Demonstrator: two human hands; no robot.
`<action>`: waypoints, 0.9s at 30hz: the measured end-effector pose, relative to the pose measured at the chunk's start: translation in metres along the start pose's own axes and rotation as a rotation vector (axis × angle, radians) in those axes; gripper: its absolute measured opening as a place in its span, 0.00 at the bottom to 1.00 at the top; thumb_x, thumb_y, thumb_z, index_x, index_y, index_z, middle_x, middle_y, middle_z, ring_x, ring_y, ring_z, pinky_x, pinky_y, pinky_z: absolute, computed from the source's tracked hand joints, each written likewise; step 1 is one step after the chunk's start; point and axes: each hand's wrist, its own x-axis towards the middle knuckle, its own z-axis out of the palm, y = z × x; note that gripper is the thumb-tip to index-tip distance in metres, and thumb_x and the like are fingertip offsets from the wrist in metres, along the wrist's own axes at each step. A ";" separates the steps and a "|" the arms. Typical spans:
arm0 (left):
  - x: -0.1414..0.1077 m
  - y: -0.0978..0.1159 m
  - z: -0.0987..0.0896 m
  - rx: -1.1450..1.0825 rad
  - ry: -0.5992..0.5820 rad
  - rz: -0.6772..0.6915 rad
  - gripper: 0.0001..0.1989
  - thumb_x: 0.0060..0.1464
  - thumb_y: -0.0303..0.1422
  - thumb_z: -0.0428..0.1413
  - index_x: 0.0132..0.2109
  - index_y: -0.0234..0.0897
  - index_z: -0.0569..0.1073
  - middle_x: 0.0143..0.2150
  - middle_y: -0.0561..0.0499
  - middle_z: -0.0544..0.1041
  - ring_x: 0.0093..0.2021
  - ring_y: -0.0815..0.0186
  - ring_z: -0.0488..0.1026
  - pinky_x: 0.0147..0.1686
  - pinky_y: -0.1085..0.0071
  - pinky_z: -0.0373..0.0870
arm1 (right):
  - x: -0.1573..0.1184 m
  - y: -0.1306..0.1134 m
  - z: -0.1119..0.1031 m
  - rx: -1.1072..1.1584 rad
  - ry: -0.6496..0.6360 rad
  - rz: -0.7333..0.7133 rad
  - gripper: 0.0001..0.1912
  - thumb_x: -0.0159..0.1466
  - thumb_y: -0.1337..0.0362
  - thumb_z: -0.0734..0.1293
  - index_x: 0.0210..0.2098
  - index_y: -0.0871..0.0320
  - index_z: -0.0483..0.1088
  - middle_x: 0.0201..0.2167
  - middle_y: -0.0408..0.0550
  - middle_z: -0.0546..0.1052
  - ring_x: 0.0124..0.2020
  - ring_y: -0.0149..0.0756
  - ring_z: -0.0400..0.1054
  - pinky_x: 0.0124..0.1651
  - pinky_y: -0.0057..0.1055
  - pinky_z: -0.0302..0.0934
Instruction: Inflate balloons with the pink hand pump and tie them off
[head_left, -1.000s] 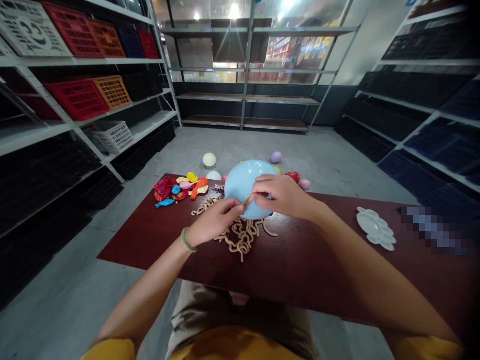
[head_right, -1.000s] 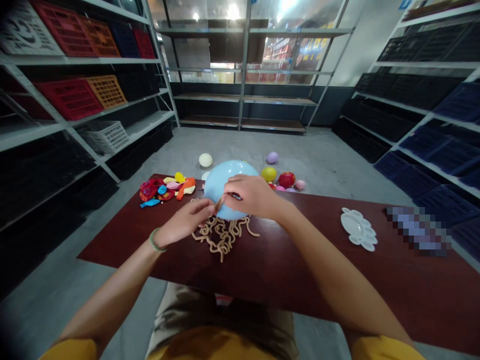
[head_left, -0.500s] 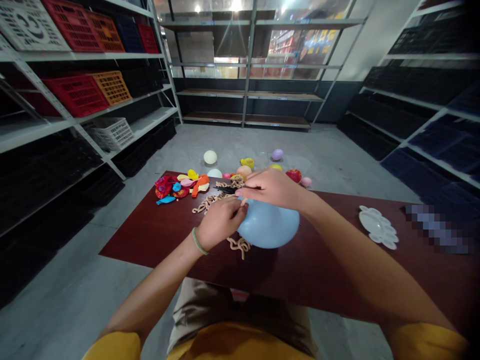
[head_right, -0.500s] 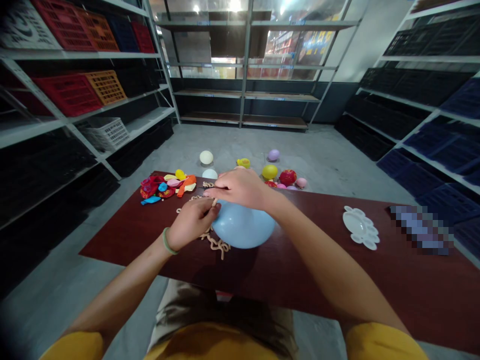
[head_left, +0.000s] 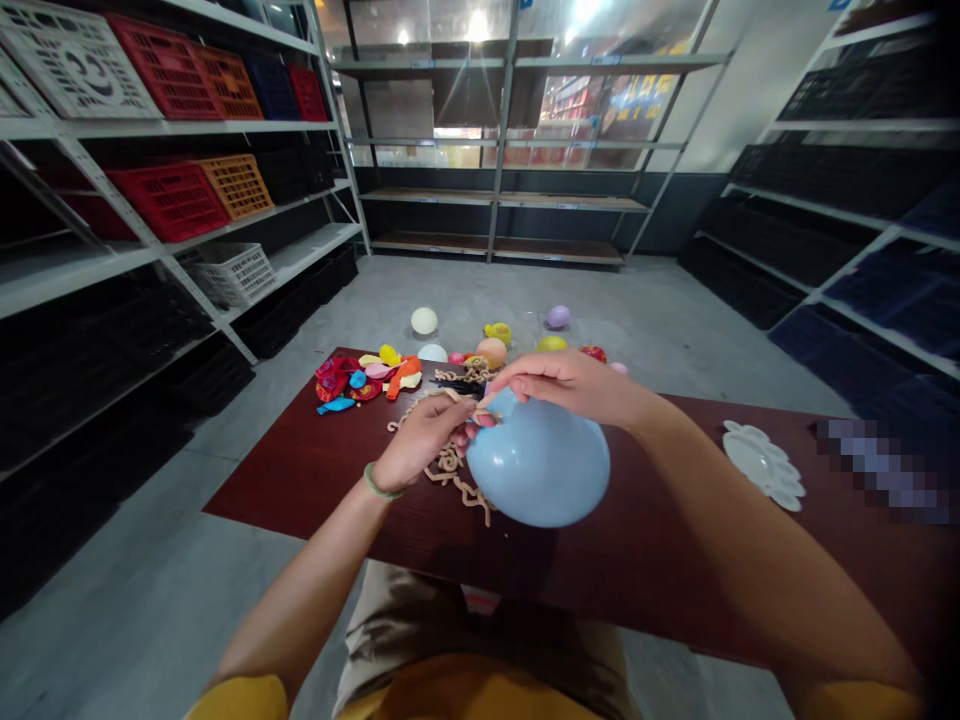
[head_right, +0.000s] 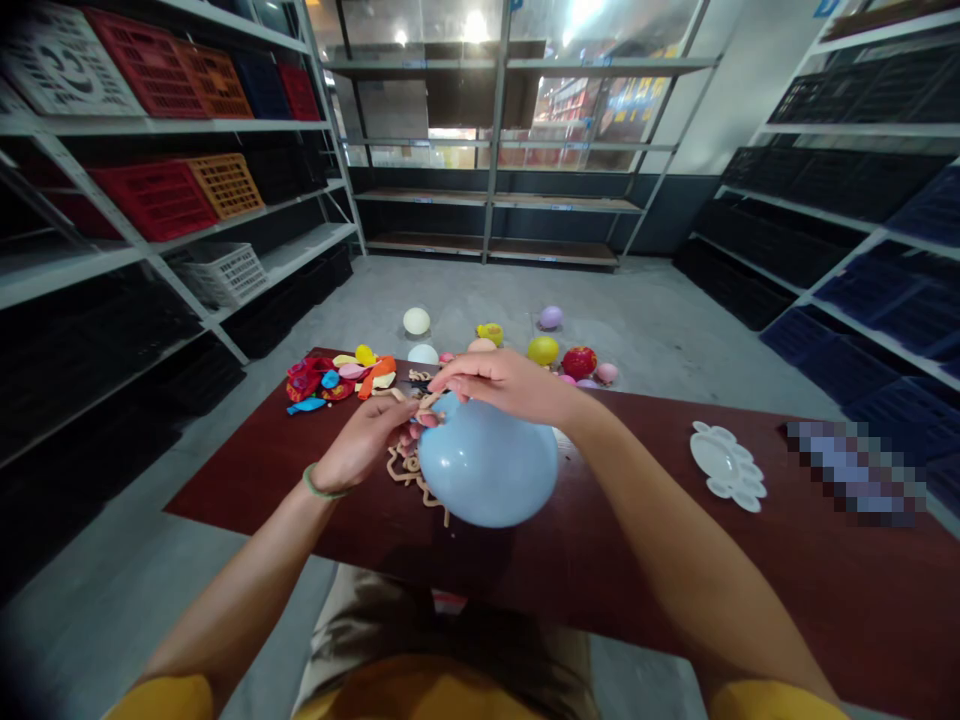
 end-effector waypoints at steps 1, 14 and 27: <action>0.000 0.000 0.000 -0.033 -0.005 -0.010 0.17 0.58 0.43 0.58 0.31 0.32 0.77 0.24 0.53 0.71 0.22 0.73 0.65 0.23 0.75 0.62 | -0.001 0.001 0.000 -0.050 0.014 -0.001 0.18 0.71 0.56 0.57 0.52 0.51 0.74 0.43 0.46 0.79 0.41 0.36 0.72 0.45 0.33 0.63; 0.001 0.009 0.001 -0.216 0.017 -0.053 0.14 0.55 0.41 0.61 0.35 0.32 0.79 0.25 0.54 0.67 0.23 0.76 0.62 0.22 0.77 0.60 | -0.006 -0.019 0.034 -0.569 0.440 -0.051 0.12 0.71 0.64 0.54 0.41 0.50 0.68 0.37 0.49 0.76 0.42 0.44 0.69 0.42 0.40 0.62; 0.000 0.008 -0.002 -0.356 -0.005 -0.097 0.14 0.53 0.40 0.63 0.33 0.32 0.74 0.26 0.56 0.66 0.22 0.77 0.63 0.22 0.79 0.60 | -0.004 -0.024 0.043 -0.351 0.441 -0.198 0.08 0.71 0.66 0.56 0.36 0.53 0.64 0.36 0.47 0.72 0.40 0.40 0.63 0.45 0.39 0.58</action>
